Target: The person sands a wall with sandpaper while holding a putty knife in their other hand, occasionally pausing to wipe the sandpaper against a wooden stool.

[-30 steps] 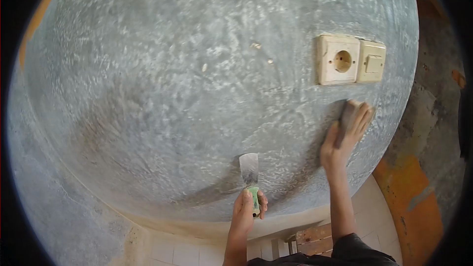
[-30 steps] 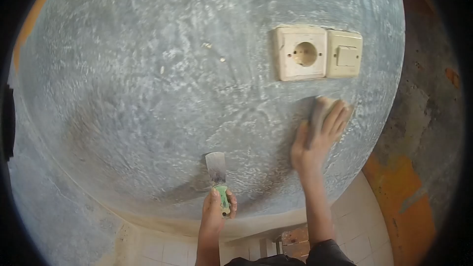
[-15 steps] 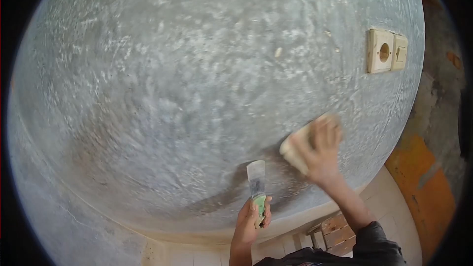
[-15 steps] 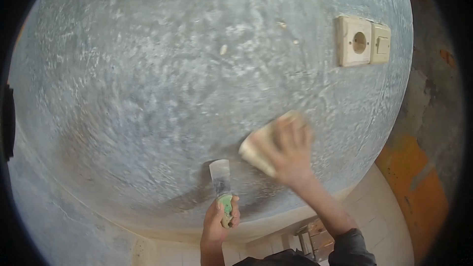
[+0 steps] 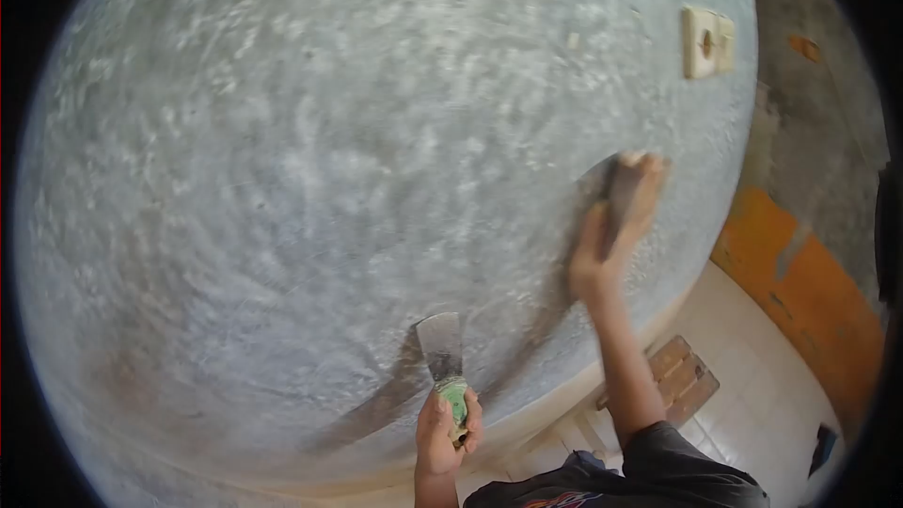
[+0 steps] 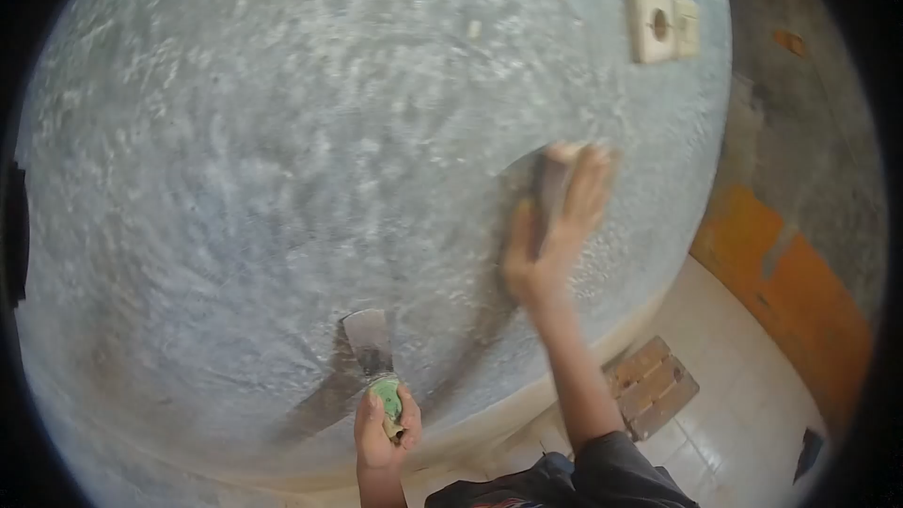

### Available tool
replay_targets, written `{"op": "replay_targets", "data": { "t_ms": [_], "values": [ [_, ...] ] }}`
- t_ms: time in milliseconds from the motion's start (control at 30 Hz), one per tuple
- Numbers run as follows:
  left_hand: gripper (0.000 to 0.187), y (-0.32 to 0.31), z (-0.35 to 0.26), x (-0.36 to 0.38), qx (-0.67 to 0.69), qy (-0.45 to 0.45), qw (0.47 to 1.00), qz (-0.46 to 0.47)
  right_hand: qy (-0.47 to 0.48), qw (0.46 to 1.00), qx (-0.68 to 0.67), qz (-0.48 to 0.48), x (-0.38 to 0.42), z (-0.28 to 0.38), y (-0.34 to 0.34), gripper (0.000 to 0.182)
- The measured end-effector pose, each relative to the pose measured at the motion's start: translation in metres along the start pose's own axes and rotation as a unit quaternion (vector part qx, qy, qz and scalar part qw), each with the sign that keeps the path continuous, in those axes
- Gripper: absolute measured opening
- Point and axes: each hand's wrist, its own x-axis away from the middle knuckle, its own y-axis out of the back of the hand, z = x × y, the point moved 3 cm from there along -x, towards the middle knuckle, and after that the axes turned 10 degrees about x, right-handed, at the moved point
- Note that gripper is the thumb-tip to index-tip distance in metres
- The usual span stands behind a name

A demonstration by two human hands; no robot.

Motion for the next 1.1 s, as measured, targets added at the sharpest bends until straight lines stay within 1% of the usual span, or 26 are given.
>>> {"op": "replay_targets", "data": {
  "t_ms": [33, 67, 100, 133, 167, 200, 233, 300, 333, 367, 400, 433, 500, 533, 567, 600, 667, 733, 767, 833, 867, 933, 967, 1000, 1033, 1100],
  "values": [
    [0.045, 0.000, 0.002, -0.002, 0.000, 0.015, 1.000, 0.015, 0.088, 0.991, 0.087, 0.048, 0.026, 0.002, -0.003, 0.070],
    [0.045, 0.000, 0.003, -0.004, 0.020, 0.015, 0.999, 0.024, 0.108, 0.985, 0.109, 0.073, 0.058, 0.010, -0.006, 0.068],
    [0.046, -0.001, 0.003, -0.005, 0.041, 0.017, 0.999, 0.030, 0.090, 0.968, 0.144, 0.187, 0.099, 0.022, -0.004, 0.067],
    [0.046, -0.001, 0.005, -0.006, 0.040, 0.033, 0.998, 0.042, 0.124, 0.944, 0.098, 0.289, 0.139, 0.022, 0.002, 0.062],
    [0.047, -0.001, 0.007, -0.007, 0.028, 0.037, 0.998, 0.035, 0.132, 0.951, 0.085, 0.266, 0.163, 0.009, 0.000, 0.059],
    [0.048, -0.002, 0.008, -0.009, 0.015, 0.039, 0.999, 0.028, 0.119, 0.956, 0.101, 0.250, 0.150, 0.002, 0.006, 0.062],
    [0.048, -0.003, 0.009, -0.011, 0.016, 0.045, 0.998, 0.037, 0.107, 0.960, 0.114, 0.232, 0.126, -0.009, 0.008, 0.065],
    [0.049, -0.003, 0.012, -0.014, -0.006, 0.069, 0.996, 0.049, 0.065, 0.982, 0.126, 0.124, 0.068, -0.042, 0.009, 0.073],
    [0.049, -0.003, 0.015, -0.017, -0.006, 0.074, 0.996, 0.054, 0.062, 0.982, 0.133, 0.121, 0.050, -0.055, 0.005, 0.073],
    [0.049, -0.003, 0.019, -0.019, -0.003, 0.076, 0.995, 0.059, -0.024, 0.997, 0.045, 0.066, 0.036, -0.072, 0.005, 0.072],
    [0.049, -0.004, 0.023, -0.021, 0.000, 0.078, 0.995, 0.061, -0.110, 0.993, -0.045, 0.009, 0.031, -0.085, 0.008, 0.071],
    [0.049, -0.007, 0.026, -0.022, 0.001, 0.082, 0.995, 0.062, -0.111, 0.993, -0.040, 0.010, 0.041, -0.083, 0.010, 0.071],
    [0.047, -0.016, 0.033, -0.028, 0.015, 0.104, 0.992, 0.068, -0.031, 0.991, 0.097, 0.082, 0.090, -0.055, 0.010, 0.066],
    [0.047, -0.020, 0.036, -0.031, 0.013, 0.106, 0.992, 0.069, -0.031, 0.988, 0.060, 0.138, 0.135, -0.030, 0.017, 0.065],
    [0.047, -0.030, 0.044, -0.038, 0.002, 0.104, 0.992, 0.071, -0.031, 0.981, 0.024, 0.191, 0.162, -0.019, 0.023, 0.063],
    [0.047, -0.036, 0.048, -0.043, -0.006, 0.099, 0.993, 0.071, -0.031, 0.981, 0.024, 0.189, 0.154, -0.033, 0.022, 0.063],
    [0.046, -0.045, 0.057, -0.050, -0.013, 0.101, 0.992, 0.069, -0.044, 0.993, 0.046, 0.095, 0.121, -0.088, 0.021, 0.062],
    [0.046, -0.055, 0.069, -0.058, -0.023, 0.112, 0.991, 0.064, -0.176, 0.984, -0.023, 0.027, 0.058, -0.163, 0.023, 0.063],
    [0.047, -0.062, 0.077, -0.064, -0.042, 0.118, 0.990, 0.061, -0.179, 0.983, -0.019, 0.027, 0.039, -0.178, 0.023, 0.063],
    [0.047, -0.079, 0.095, -0.074, -0.059, 0.129, 0.988, 0.058, -0.221, 0.975, -0.006, -0.004, 0.012, -0.202, 0.032, 0.066],
    [0.047, -0.087, 0.100, -0.069, -0.052, 0.117, 0.990, 0.061, -0.147, 0.987, 0.052, 0.042, 0.026, -0.184, 0.041, 0.066],
    [0.047, -0.113, 0.119, -0.092, -0.051, 0.110, 0.990, 0.065, -0.096, 0.974, 0.162, 0.123, 0.087, -0.178, 0.030, 0.067],
    [0.047, -0.124, 0.128, -0.100, -0.047, 0.118, 0.989, 0.076, -0.075, 0.972, 0.114, 0.192, 0.086, -0.145, 0.046, 0.070],
    [0.046, -0.135, 0.134, -0.108, -0.045, 0.126, 0.987, 0.086, -0.050, 0.961, 0.061, 0.264, 0.111, -0.148, 0.058, 0.069],
    [0.046, -0.143, 0.139, -0.115, -0.052, 0.131, 0.986, 0.085, -0.057, 0.961, 0.059, 0.262, 0.099, -0.172, 0.055, 0.069],
    [0.047, -0.160, 0.150, -0.125, -0.059, 0.149, 0.985, 0.064, -0.057, 0.990, 0.095, 0.085, 0.042, -0.233, 0.050, 0.065]
  ]
}}
